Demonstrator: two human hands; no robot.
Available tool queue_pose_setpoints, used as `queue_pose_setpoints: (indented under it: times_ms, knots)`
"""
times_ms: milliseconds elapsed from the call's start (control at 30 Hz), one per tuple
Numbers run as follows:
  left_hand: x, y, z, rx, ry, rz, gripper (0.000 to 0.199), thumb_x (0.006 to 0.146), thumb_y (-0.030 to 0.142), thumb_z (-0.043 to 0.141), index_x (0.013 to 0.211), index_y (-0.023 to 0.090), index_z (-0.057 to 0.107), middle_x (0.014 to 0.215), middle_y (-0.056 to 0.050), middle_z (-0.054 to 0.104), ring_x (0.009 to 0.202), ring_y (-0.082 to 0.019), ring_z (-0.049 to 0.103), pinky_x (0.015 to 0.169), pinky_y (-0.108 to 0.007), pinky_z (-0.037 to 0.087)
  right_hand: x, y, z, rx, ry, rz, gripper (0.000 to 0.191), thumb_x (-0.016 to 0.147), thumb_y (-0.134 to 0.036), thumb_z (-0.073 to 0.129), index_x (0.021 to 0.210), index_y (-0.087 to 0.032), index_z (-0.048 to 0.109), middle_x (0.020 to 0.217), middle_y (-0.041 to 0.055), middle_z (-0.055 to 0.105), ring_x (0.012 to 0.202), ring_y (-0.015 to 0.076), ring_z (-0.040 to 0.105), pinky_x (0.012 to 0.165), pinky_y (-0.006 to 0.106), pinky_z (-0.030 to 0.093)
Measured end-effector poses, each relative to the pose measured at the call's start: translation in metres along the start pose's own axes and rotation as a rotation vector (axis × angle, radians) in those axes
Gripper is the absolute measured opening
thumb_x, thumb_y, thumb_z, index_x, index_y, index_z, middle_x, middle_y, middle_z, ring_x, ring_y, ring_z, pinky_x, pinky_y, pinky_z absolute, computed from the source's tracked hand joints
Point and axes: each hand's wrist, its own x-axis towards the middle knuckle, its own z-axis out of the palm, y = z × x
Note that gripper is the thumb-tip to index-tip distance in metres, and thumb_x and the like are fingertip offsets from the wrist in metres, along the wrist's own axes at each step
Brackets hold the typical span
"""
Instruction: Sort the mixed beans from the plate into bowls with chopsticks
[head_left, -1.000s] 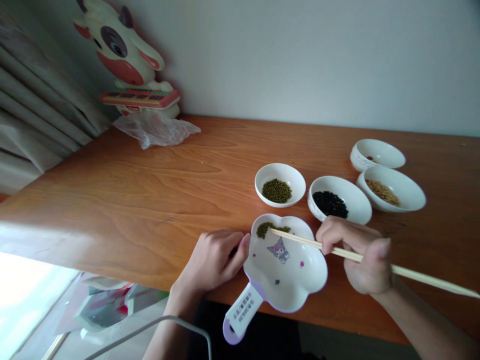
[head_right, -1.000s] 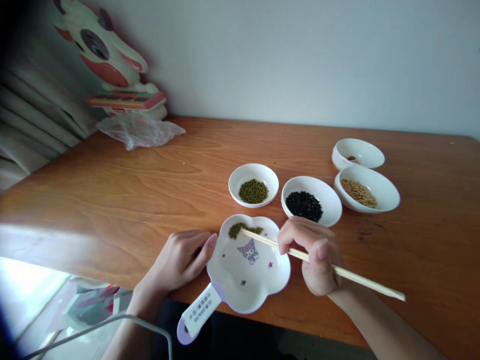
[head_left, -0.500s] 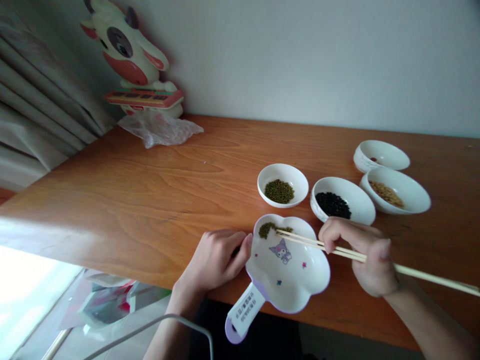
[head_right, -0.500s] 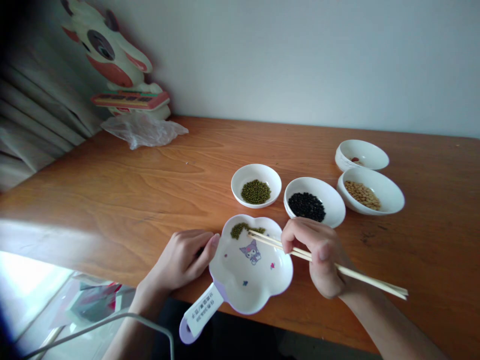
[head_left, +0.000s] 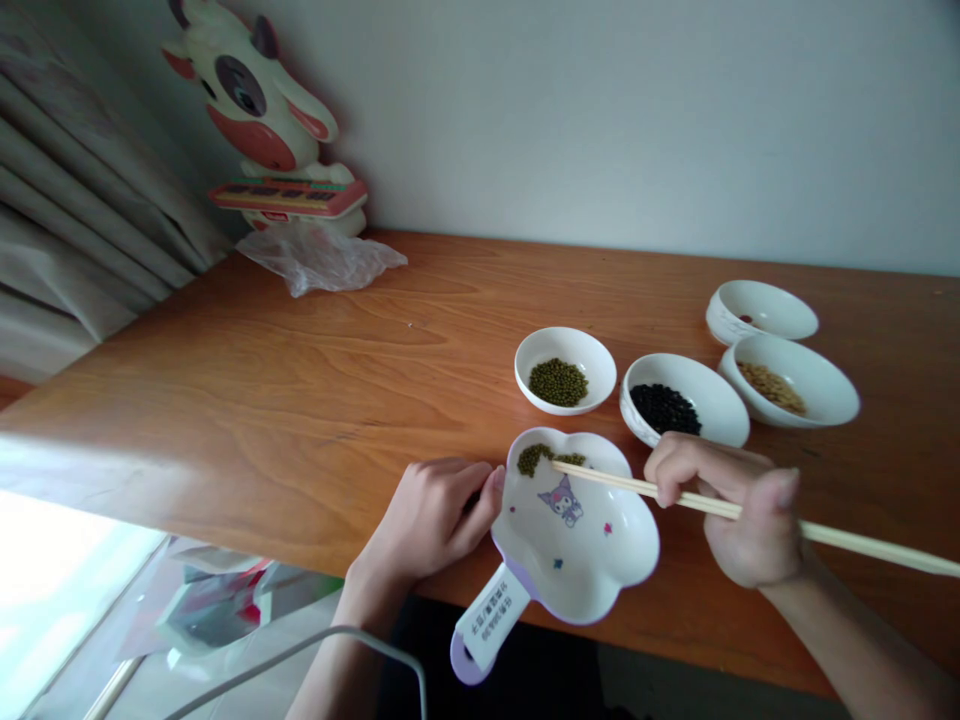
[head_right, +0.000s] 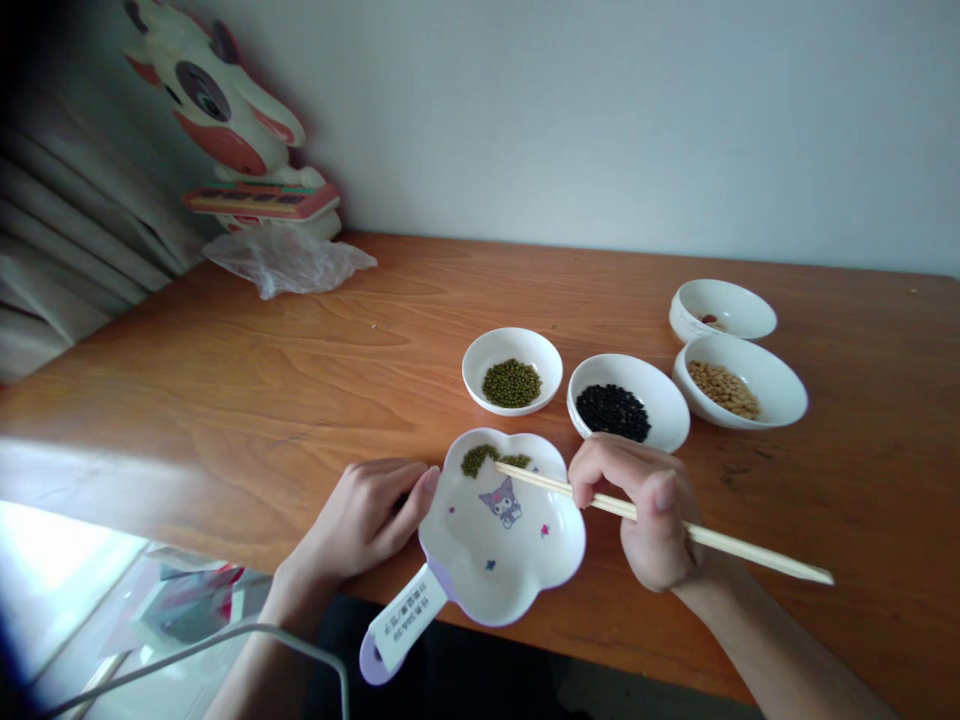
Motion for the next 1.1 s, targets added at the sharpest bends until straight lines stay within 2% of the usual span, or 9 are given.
queue_pose_setpoints:
  times_ms: [167,333,433,567,700,767,833,967,1100]
  knots:
    - [-0.001,0.001,-0.001,0.009,0.012,0.005,0.044,0.114,0.033,0.042,0.073,0.019,0.051,0.065,0.001,0.056,0.058,-0.011,0.046,0.061,-0.028,0.031,0.004,-0.007,-0.009,-0.012,0.019,0.026,0.076,0.105,-0.077,0.021,0.073,-0.025,0.067,0.068,0.0041,0.062,0.065,0.0214,0.056,0.065,0.038,0.042]
    - [0.0,0.001,-0.001,-0.012,0.002,-0.006,0.044,0.114,0.033,0.041,0.073,0.019,0.049,0.067,0.002,0.056,0.059,-0.01,0.047,0.062,-0.028,0.031,0.005,-0.015,-0.018,-0.173,-0.08,0.125,0.038,0.11,-0.046,0.05,0.082,-0.025,0.065,0.076,0.0027,0.064,0.072,0.0194,0.06,0.065,0.034,0.042]
    - [0.0,0.0,-0.001,-0.014,-0.001,-0.01,0.044,0.114,0.034,0.04,0.073,0.019,0.048,0.067,0.002,0.056,0.059,-0.011,0.048,0.062,-0.028,0.031,0.011,-0.024,-0.015,-0.239,-0.182,0.141,0.029,0.107,-0.037,0.06,0.082,-0.024,0.064,0.075,0.0001,0.063,0.066,0.0149,0.057,0.06,0.031,0.041]
    - [0.0,0.0,0.0,-0.017,-0.002,-0.008,0.045,0.115,0.035,0.04,0.073,0.019,0.048,0.066,0.002,0.056,0.06,-0.011,0.049,0.062,-0.028,0.031,0.021,-0.038,-0.003,-0.267,-0.389,0.102,0.026,0.106,-0.032,0.063,0.081,-0.023,0.065,0.076,-0.0018,0.066,0.069,0.0118,0.06,0.065,0.027,0.043]
    - [0.001,0.0,0.001,-0.015,0.008,-0.007,0.045,0.115,0.035,0.04,0.074,0.019,0.049,0.067,0.002,0.057,0.061,-0.011,0.05,0.063,-0.028,0.032,0.029,-0.047,0.008,-0.28,-0.563,0.076,0.029,0.108,-0.036,0.058,0.082,-0.022,0.061,0.077,-0.0014,0.066,0.071,0.0123,0.058,0.068,0.028,0.041]
    - [0.001,0.001,0.001,-0.013,0.01,-0.008,0.045,0.115,0.035,0.04,0.074,0.019,0.049,0.067,0.002,0.057,0.061,-0.011,0.049,0.063,-0.028,0.031,0.03,-0.046,0.01,-0.23,-0.56,0.084,0.035,0.111,-0.039,0.048,0.084,-0.022,0.061,0.078,-0.0004,0.066,0.073,0.0135,0.058,0.07,0.03,0.042]
    - [0.001,0.001,0.001,-0.013,0.009,-0.01,0.045,0.114,0.035,0.04,0.073,0.019,0.048,0.066,0.002,0.057,0.059,-0.011,0.048,0.062,-0.028,0.03,0.026,-0.04,0.009,-0.168,-0.492,0.106,0.04,0.114,-0.04,0.039,0.087,-0.023,0.064,0.082,0.0002,0.067,0.076,0.0141,0.06,0.073,0.03,0.044]
    - [0.001,0.002,-0.001,-0.02,-0.002,-0.015,0.045,0.114,0.034,0.039,0.073,0.019,0.048,0.066,0.002,0.057,0.059,-0.011,0.048,0.061,-0.028,0.03,0.012,-0.025,0.006,-0.104,-0.326,0.106,0.042,0.114,-0.044,0.037,0.096,-0.025,0.069,0.09,0.0016,0.07,0.08,0.0153,0.063,0.072,0.03,0.046]
    - [0.0,0.003,-0.001,-0.006,-0.001,-0.021,0.044,0.114,0.035,0.04,0.074,0.019,0.049,0.067,0.001,0.059,0.06,-0.011,0.049,0.062,-0.027,0.032,0.004,-0.017,0.006,-0.095,-0.266,0.083,0.055,0.112,-0.058,0.028,0.094,-0.025,0.068,0.088,0.004,0.068,0.081,0.0194,0.062,0.074,0.034,0.045]
